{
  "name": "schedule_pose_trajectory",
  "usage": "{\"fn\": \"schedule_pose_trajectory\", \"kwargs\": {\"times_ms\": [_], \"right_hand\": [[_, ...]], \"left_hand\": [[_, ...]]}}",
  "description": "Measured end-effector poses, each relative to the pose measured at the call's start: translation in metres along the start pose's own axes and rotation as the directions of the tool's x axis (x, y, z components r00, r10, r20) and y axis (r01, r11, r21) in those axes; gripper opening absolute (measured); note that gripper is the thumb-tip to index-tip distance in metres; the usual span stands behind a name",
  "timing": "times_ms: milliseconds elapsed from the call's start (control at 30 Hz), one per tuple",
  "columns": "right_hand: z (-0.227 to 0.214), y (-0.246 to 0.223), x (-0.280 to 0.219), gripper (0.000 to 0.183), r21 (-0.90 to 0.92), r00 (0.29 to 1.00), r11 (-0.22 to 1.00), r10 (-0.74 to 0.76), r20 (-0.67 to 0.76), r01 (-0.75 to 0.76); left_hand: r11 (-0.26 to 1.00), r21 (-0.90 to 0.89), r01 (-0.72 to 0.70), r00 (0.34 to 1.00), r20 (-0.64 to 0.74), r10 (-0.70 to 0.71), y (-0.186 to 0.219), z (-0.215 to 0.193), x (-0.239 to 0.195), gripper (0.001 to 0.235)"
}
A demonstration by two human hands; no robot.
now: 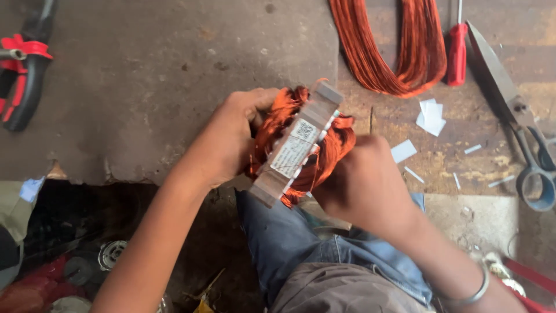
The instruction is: Manually rewinding copper coils onto an electrical motor stator and tucking insulation paper.
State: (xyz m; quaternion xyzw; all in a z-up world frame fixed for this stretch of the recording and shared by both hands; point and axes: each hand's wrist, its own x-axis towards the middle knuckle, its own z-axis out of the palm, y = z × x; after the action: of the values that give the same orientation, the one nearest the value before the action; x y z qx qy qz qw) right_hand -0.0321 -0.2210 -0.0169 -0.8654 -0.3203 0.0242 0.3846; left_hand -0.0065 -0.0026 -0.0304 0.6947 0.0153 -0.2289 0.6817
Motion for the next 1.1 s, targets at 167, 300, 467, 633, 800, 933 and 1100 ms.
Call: {"fn": "schedule_pose_trajectory", "kwargs": {"times_ms": [167,300,467,633,800,933,1100], "right_hand": [[0.009,-0.006,-0.012,0.021,0.098,0.977,0.981,0.176,-0.119,-0.165],[0.005,-0.013,-0.019,0.017,0.215,0.948,0.940,0.295,-0.116,-0.266],[0.003,-0.013,-0.015,0.009,0.400,0.899,0.830,0.437,-0.034,-0.388],[0.003,-0.016,-0.011,0.011,0.182,0.912,0.906,0.401,-0.083,-0.382],[-0.006,-0.016,-0.003,0.021,0.122,0.977,0.971,0.210,-0.029,-0.205],[-0.008,-0.011,-0.005,0.019,0.129,0.973,0.965,0.230,-0.005,-0.227],[-0.003,-0.014,-0.004,0.021,0.063,0.988,0.989,0.136,-0.068,-0.132]], "left_hand": [[0.973,0.219,-0.072,0.997,-0.020,0.078,0.006,0.002,-0.002,0.045],[0.932,0.326,-0.160,0.987,0.025,0.161,0.016,0.001,-0.005,0.048],[0.944,0.306,-0.122,0.992,-0.006,0.130,0.008,-0.001,-0.005,0.044],[0.944,0.308,-0.119,0.991,-0.016,0.130,0.009,0.001,-0.007,0.046],[0.935,0.321,-0.149,0.987,-0.003,0.159,0.010,0.000,-0.006,0.048],[0.946,0.313,-0.086,0.994,-0.040,0.104,0.013,0.000,-0.007,0.044],[0.908,0.387,-0.160,0.983,-0.019,0.181,0.013,-0.001,-0.009,0.044]]}}
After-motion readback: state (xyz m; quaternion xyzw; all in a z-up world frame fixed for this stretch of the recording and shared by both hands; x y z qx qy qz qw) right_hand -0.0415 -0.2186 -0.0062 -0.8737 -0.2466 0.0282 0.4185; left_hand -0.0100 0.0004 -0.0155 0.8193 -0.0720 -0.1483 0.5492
